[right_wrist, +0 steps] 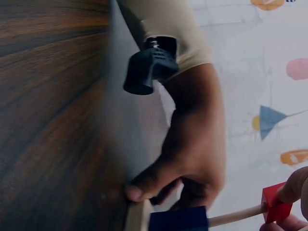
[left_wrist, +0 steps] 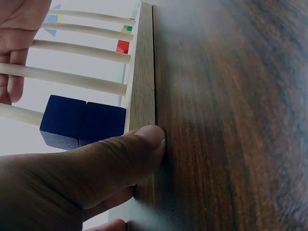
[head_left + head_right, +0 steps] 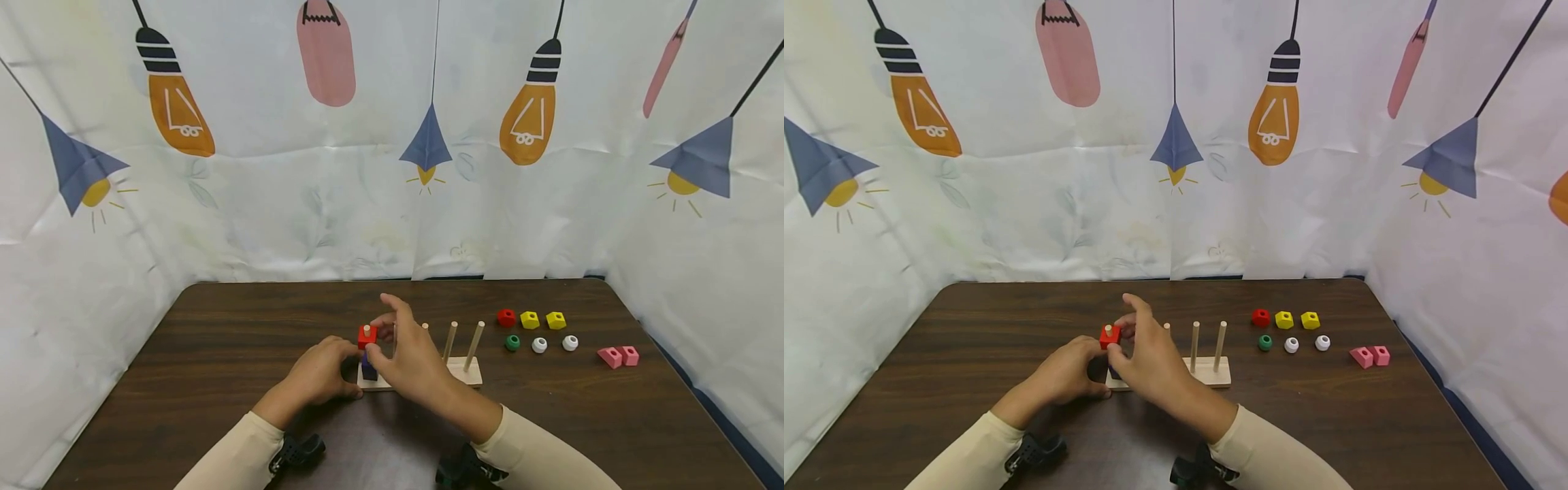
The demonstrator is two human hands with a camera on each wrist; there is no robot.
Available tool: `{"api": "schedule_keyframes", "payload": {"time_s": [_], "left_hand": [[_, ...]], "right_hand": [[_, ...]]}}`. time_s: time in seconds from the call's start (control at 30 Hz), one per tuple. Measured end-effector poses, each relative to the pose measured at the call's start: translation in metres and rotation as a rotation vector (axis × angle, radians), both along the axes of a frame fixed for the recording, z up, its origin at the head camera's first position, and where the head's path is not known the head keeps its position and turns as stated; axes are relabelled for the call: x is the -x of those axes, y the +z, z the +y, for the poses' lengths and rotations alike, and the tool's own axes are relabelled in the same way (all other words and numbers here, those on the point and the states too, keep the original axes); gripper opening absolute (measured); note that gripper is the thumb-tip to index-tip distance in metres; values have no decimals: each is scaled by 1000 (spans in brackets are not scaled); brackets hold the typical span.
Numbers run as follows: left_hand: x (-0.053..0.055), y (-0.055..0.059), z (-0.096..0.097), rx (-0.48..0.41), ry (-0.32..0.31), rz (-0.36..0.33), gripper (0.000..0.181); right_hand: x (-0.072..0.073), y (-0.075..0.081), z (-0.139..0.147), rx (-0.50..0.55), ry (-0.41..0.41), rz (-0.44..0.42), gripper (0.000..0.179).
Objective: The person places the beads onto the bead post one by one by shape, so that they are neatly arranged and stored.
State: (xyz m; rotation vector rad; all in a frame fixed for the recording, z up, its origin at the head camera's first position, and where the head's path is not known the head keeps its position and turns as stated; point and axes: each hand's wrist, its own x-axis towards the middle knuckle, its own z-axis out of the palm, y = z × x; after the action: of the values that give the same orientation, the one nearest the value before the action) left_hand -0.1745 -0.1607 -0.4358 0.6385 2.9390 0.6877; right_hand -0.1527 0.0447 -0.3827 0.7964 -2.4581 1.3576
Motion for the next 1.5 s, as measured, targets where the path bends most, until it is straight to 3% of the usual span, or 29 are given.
{"api": "schedule_keyframes", "payload": {"time_s": [0.17, 0.3, 0.63, 0.83, 1.13, 1.27, 1.5], "left_hand": [[0, 0, 1, 1, -5, 15, 53], [0, 0, 1, 9, -11, 29, 57], [-1, 0, 2, 13, -17, 40, 53], [-2, 0, 4, 10, 2, 29, 54], [-3, 3, 5, 24, 26, 16, 55], [-2, 4, 5, 29, 30, 10, 56], [-1, 2, 5, 29, 27, 3, 55]], "right_hand": [[-1, -11, -1, 68, -15, -56, 89], [-1, -20, -2, 56, -14, -120, 97], [0, -39, -1, -32, -32, -44, 98], [-8, -38, 10, -118, 20, -75, 103], [-22, -41, 41, -334, 111, -131, 101], [-24, -46, 61, -401, 159, -129, 93], [-24, -52, 101, -524, 227, -19, 45]]}}
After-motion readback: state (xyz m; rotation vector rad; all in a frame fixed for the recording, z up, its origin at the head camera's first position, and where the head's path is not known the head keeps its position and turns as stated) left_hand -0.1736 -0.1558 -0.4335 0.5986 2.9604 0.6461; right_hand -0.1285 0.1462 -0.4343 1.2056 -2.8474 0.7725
